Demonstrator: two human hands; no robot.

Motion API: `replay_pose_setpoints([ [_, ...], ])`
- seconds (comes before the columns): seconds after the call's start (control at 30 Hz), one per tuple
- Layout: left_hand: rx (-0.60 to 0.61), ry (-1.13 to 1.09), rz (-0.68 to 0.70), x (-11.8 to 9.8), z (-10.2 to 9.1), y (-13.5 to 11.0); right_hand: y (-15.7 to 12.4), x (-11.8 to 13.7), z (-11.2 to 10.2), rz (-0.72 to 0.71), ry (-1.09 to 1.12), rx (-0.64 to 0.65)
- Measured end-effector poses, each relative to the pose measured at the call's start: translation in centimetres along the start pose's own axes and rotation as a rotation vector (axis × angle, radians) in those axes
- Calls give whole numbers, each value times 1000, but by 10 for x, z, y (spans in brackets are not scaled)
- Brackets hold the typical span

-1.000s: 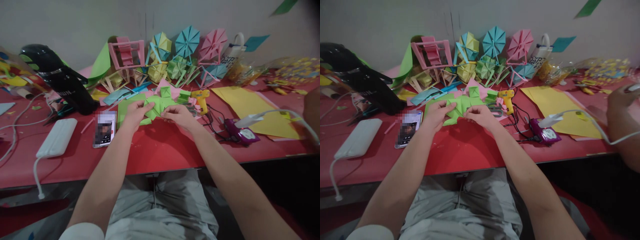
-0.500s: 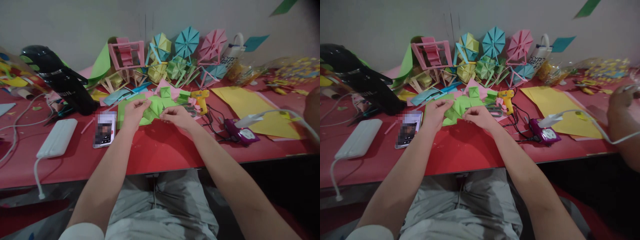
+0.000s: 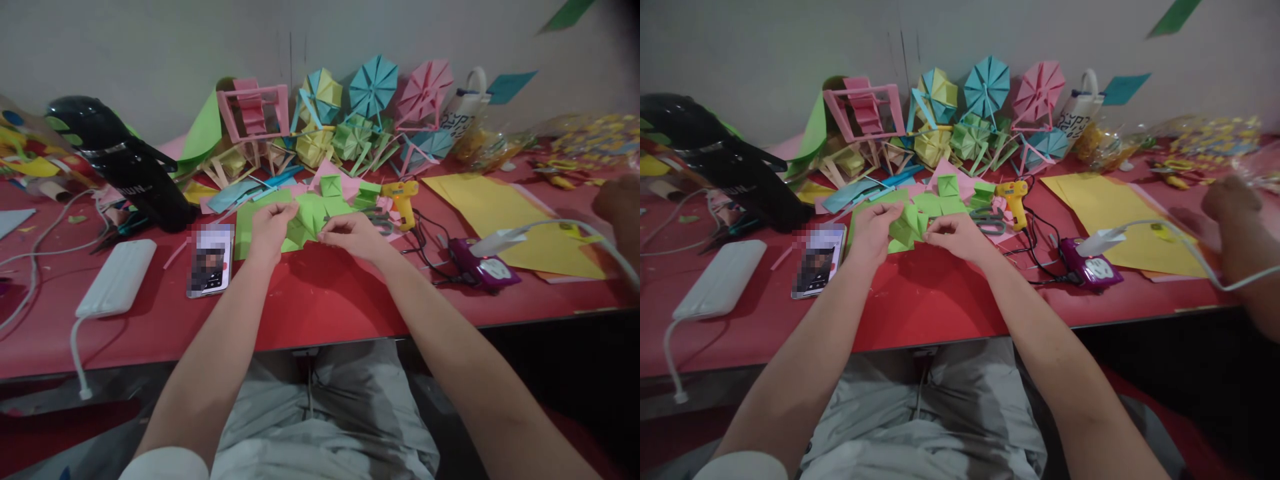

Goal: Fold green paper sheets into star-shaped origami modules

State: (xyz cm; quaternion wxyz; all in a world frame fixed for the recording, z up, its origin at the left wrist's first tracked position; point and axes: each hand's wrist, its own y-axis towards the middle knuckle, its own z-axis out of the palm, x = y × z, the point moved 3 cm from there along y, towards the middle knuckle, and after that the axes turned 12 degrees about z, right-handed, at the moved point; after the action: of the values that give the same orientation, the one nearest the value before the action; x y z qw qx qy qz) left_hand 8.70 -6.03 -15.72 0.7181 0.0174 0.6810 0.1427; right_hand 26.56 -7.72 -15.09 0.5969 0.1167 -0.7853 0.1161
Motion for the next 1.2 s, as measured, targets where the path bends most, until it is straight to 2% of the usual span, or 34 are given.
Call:
replay_pose_setpoints([
  [0.1, -82, -33, 8, -2, 0, -1, 1, -2, 0, 8, -18, 3],
  [0.3, -76, 19, 90, -3, 2, -1, 1, -3, -2, 60, 24, -4],
  [0.43, -9, 86, 126, -6, 7, -6, 2, -3, -4, 41, 128, -120],
  [0.63, 172, 164, 251, -13, 15, -14, 6, -8, -4, -41, 51, -226],
  [0.8, 227, 177, 243, -12, 16, -13, 8, -10, -4, -30, 93, -189],
  [1.2, 309, 345, 243, -15, 18, -15, 7, -9, -1, -48, 22, -113],
])
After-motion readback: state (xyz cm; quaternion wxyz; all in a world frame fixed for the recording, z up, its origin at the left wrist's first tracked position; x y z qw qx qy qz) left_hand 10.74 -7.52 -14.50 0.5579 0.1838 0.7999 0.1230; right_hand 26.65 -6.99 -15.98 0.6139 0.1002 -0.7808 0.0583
